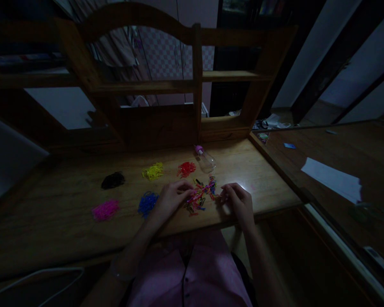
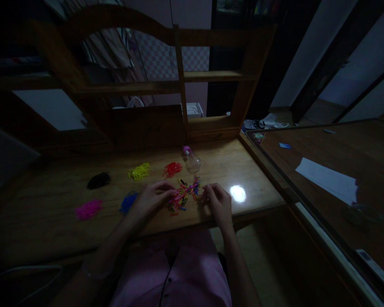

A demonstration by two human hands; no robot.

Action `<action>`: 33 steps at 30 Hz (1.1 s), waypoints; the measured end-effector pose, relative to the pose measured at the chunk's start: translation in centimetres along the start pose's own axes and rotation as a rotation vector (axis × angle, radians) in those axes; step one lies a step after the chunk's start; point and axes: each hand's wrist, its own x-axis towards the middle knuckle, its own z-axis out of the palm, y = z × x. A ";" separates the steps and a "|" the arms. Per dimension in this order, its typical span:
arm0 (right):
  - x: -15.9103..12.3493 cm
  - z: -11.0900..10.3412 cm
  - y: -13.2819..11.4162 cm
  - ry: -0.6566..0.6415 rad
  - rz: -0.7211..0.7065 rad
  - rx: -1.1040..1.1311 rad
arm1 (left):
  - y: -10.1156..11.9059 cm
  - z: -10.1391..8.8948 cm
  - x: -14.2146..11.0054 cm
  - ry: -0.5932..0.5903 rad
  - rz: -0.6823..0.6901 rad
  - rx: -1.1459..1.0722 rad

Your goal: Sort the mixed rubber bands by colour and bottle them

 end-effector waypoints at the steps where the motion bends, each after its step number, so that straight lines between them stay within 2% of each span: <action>1: 0.0 0.0 0.0 0.001 -0.002 -0.001 | 0.0 0.0 0.0 0.000 0.003 0.011; 14: -0.1 0.0 -0.1 0.001 -0.015 -0.014 | -0.1 -0.4 -0.7 0.001 0.124 0.222; 23: -0.1 0.0 -0.1 0.002 -0.018 -0.008 | -1.0 1.3 0.2 -0.067 0.203 0.345; 28: -0.1 0.0 0.0 0.005 -0.012 -0.009 | -0.5 1.5 0.7 -0.093 0.230 0.368; 33: -0.1 0.0 -0.1 -0.006 -0.013 0.002 | -0.4 1.4 0.9 -0.061 0.236 0.360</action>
